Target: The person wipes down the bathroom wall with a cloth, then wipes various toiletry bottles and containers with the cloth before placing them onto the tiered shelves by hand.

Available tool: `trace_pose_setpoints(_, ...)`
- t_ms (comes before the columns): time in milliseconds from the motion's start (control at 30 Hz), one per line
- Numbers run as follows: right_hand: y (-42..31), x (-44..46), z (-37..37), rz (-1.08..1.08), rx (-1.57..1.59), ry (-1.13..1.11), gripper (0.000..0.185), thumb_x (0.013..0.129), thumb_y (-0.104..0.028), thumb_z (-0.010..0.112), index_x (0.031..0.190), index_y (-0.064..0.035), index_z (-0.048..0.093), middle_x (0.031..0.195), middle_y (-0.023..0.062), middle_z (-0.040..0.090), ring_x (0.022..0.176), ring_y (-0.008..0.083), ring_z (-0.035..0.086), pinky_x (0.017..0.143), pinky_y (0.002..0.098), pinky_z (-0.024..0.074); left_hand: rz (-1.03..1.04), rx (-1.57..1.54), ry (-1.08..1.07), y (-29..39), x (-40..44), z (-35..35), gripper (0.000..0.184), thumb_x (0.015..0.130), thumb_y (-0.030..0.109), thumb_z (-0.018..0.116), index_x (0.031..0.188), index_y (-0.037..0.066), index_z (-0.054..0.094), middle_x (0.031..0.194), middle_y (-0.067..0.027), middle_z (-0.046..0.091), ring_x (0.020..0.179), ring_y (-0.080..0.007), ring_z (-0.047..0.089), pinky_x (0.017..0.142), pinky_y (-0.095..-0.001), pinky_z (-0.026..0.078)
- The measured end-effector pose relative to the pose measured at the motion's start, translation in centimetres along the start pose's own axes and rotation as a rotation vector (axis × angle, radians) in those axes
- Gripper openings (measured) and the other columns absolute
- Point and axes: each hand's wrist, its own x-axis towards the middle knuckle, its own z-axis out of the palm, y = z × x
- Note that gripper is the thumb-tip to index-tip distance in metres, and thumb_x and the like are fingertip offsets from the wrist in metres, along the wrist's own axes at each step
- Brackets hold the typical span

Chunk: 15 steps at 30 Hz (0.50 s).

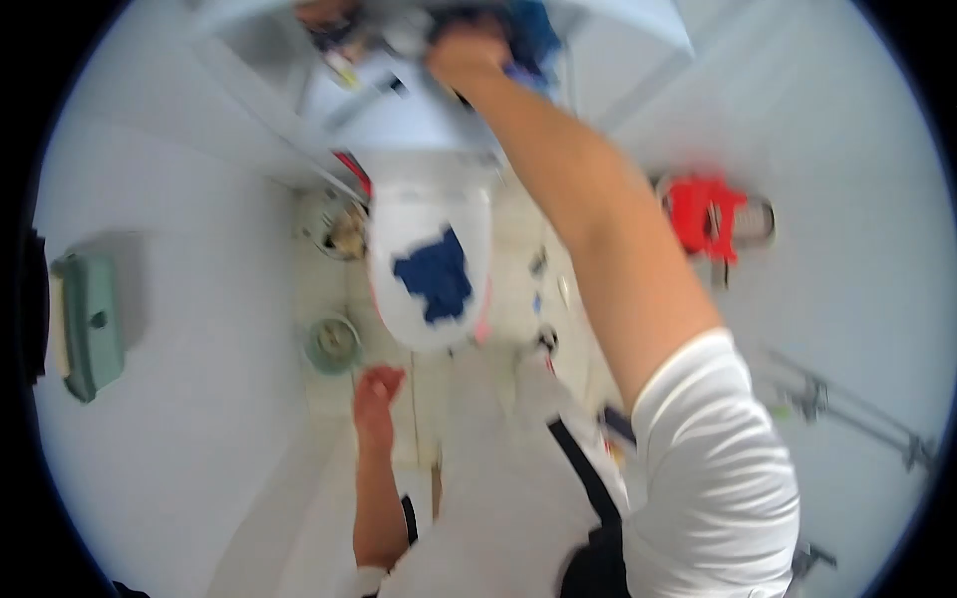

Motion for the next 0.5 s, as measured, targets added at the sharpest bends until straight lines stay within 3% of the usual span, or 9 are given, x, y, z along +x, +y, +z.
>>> trace_pose_setpoints(33, -0.2, -1.4, -2.3, 0.09, 0.009, -0.313, 0.047, 0.083, -0.039, 0.063, 0.114, -0.0026, 0.062, 0.121, 0.0208, 0.058, 0.113, 0.0382, 0.054, 0.093, 0.0442, 0.0471, -0.09, 0.041, 0.031, -0.3, -2.2, -0.2, 0.044, 0.093, 0.033, 0.061, 0.122, 0.002, 0.052, 0.114, -0.01, 0.064, 0.109, -0.0198, 0.059, 0.099, -0.0342, 0.041)
trace_pose_setpoints(67, -0.1, -3.4, -1.0, -0.02, -0.159, 0.255, 0.062, 0.084, -0.038, 0.057, 0.128, 0.0059, 0.052, 0.139, 0.0347, 0.041, 0.126, 0.0464, 0.044, 0.104, 0.0504, 0.0384, -0.098, 0.065, 0.056, 0.0, -1.5, 0.3, 0.043, 0.093, 0.032, 0.061, 0.122, 0.002, 0.052, 0.114, -0.0096, 0.064, 0.109, -0.0198, 0.059, 0.1, -0.0341, 0.041)
trace_pose_setpoints(100, 0.4, -7.3, -3.1, -0.261, 0.04, 0.448, 0.06, 0.078, -0.026, 0.061, 0.129, 0.0042, 0.052, 0.14, 0.0387, 0.035, 0.124, 0.0507, 0.042, 0.105, 0.0547, 0.0347, -0.09, 0.086, 0.078, -0.1, -0.7, 0.6, 0.041, 0.093, 0.032, 0.061, 0.122, 0.003, 0.053, 0.114, -0.0091, 0.064, 0.109, -0.0197, 0.059, 0.1, -0.0341, 0.041)
trace_pose_setpoints(133, 1.5, -10.2, -4.5, -0.408, 0.133, 0.391, 0.071, 0.075, -0.025, 0.066, 0.136, 0.0045, 0.043, 0.145, 0.0345, 0.033, 0.131, 0.0434, 0.038, 0.106, 0.0554, 0.0339, -0.137, 0.091, 0.102, -0.6, -0.7, 0.1, 0.041, 0.093, 0.032, 0.061, 0.121, 0.003, 0.053, 0.114, -0.009, 0.065, 0.108, -0.0194, 0.059, 0.1, -0.0342, 0.041)
trace_pose_setpoints(167, 3.0, -13.4, -4.4, -0.483, 0.275, 0.544, 0.043, 0.079, -0.027, 0.069, 0.113, -0.0024, 0.061, 0.121, 0.021, 0.058, 0.111, 0.0393, 0.054, 0.093, 0.0427, 0.0472, -0.174, 0.095, 0.133, -1.3, -0.7, 0.1, 0.04, 0.093, 0.031, 0.06, 0.121, 0.004, 0.054, 0.114, -0.0089, 0.065, 0.108, -0.0191, 0.059, 0.1, -0.0343, 0.041)
trace_pose_setpoints(233, 6.9, -22.1, -3.5, -0.473, 0.482, 0.496, 0.044, 0.073, -0.016, 0.072, 0.111, -0.0001, 0.059, 0.115, 0.0228, 0.056, 0.105, 0.0415, 0.055, 0.087, 0.0451, 0.0482, -0.217, 0.125, 0.166, -2.6, -0.1, 0.8, 0.038, 0.094, 0.03, 0.06, 0.121, 0.004, 0.054, 0.113, -0.0089, 0.065, 0.107, -0.0184, 0.059, 0.1, -0.0341, 0.041)
trace_pose_setpoints(300, 12.9, -31.6, 1.7, -0.31, 0.635, 0.117, 0.042, 0.078, -0.018, 0.068, 0.115, 0.0004, 0.058, 0.109, 0.0203, 0.061, 0.101, 0.0401, 0.058, 0.084, 0.0472, 0.0488, -0.242, 0.182, 0.174, -4.1, 0.1, 2.0, 0.037, 0.094, 0.029, 0.059, 0.121, 0.005, 0.054, 0.113, -0.0092, 0.065, 0.106, -0.0176, 0.059, 0.099, -0.0335, 0.041)
trace_pose_setpoints(400, 24.0, -47.8, 13.3, 0.105, 0.438, -0.761, 0.045, 0.083, -0.03, 0.062, 0.115, 0.0005, 0.057, 0.105, 0.0242, 0.062, 0.098, 0.0403, 0.06, 0.08, 0.0487, 0.0502, -0.301, 0.285, 0.18, -7.9, 0.0, 4.3, 0.034, 0.095, 0.026, 0.058, 0.121, 0.003, 0.054, 0.112, -0.0095, 0.065, 0.106, -0.0173, 0.059, 0.098, -0.0323, 0.042)
trace_pose_setpoints(500, 33.3, -57.5, 20.7, 0.29, 0.323, -1.129, 0.049, 0.08, -0.034, 0.064, 0.115, -0.0004, 0.056, 0.109, 0.0227, 0.064, 0.106, 0.0371, 0.061, 0.086, 0.0468, 0.0512, -0.363, 0.41, 0.18, -13.6, 0.0, 6.6, 0.031, 0.096, 0.022, 0.056, 0.119, 0.001, 0.055, 0.11, -0.0102, 0.065, 0.104, -0.0177, 0.06, 0.096, -0.0322, 0.044)
